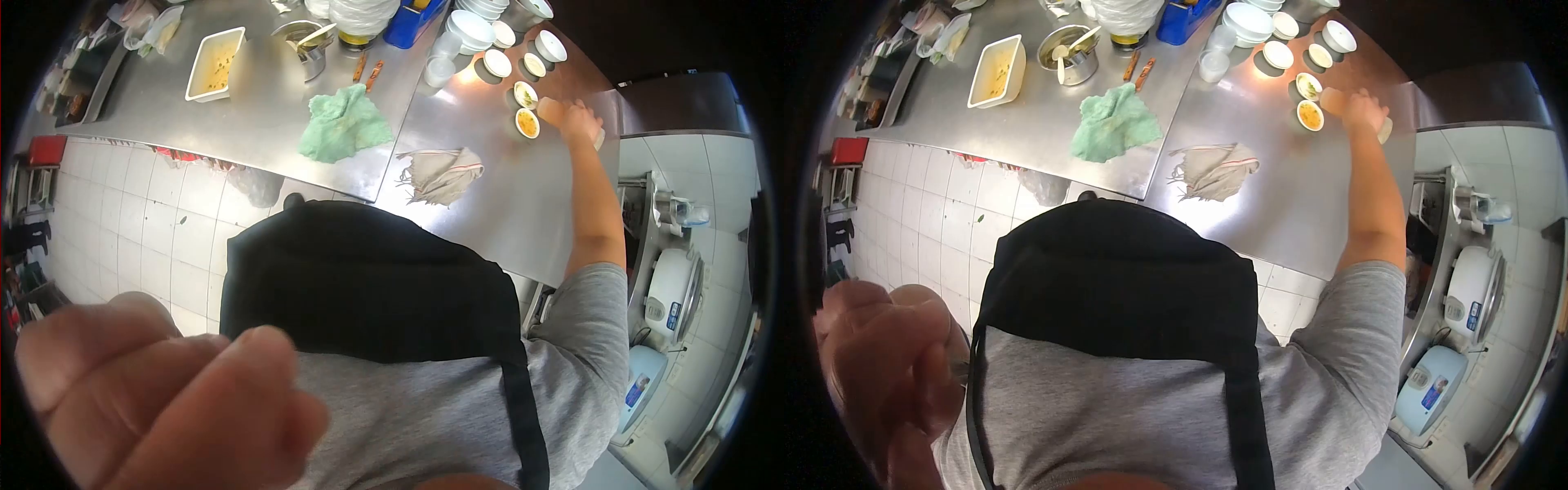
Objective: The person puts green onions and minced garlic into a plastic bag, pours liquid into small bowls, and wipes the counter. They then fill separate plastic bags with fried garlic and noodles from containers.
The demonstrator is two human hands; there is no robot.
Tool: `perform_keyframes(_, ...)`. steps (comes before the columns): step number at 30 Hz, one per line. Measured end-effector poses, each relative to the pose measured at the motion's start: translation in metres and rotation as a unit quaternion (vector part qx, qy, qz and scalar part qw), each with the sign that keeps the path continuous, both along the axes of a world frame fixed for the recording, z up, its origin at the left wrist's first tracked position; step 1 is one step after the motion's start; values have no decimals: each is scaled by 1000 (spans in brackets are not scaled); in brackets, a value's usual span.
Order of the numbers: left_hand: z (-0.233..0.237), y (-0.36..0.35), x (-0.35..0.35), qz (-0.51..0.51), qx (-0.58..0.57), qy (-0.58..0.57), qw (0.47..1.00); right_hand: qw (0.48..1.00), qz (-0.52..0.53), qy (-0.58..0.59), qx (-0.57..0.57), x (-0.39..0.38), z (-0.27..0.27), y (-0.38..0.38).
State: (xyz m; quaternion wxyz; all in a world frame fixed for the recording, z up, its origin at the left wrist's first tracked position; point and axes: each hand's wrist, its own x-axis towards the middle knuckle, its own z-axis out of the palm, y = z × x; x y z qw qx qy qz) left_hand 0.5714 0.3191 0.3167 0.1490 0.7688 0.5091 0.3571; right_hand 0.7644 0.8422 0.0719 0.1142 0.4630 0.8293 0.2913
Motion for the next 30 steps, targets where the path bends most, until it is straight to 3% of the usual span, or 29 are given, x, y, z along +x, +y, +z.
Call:
perform_keyframes(8, -2, 7, 16, 62, -13, 57, 996, 1000, 15, 13, -3, -12, 8, -14)
perform_keyframes(13, 30, -21, -8, 206, -109, 152, 960, 1000, -5, 1, -16, 0, 3, -1)
perform_keyframes(14, 35, -30, -21, 205, -130, 169, 955, 1000, -14, -5, -16, -1, 1, 4)
perform_keyframes(16, 27, -51, -64, 97, -96, 177, 975, 999, -34, -18, -18, 4, -8, 14)
perform_keyframes(18, -15, -45, -88, 116, 42, 7, 992, 999, -34, -13, -9, 4, -8, 13)
perform_keyframes(20, -88, -26, -96, 313, 207, -131, 917, 999, -35, -20, -5, 0, -8, 10)
perform_keyframes(22, -136, -23, -149, 338, 191, -173, 905, 998, -40, -42, -1, -1, -4, 10)
perform_keyframes(24, -200, -26, -205, 460, 246, -228, 822, 999, -30, -38, -6, -1, -1, 8)
perform_keyframes(26, -259, -36, -252, 596, 234, -206, 740, 999, -24, -32, -11, -2, 1, 8)
perform_keyframes(29, -332, -38, -298, 702, 170, -200, 662, 999, -25, -28, -20, -5, 2, 10)
perform_keyframes(30, -343, -34, -302, 737, 115, -143, 651, 999, -27, -30, -22, -5, 1, 11)
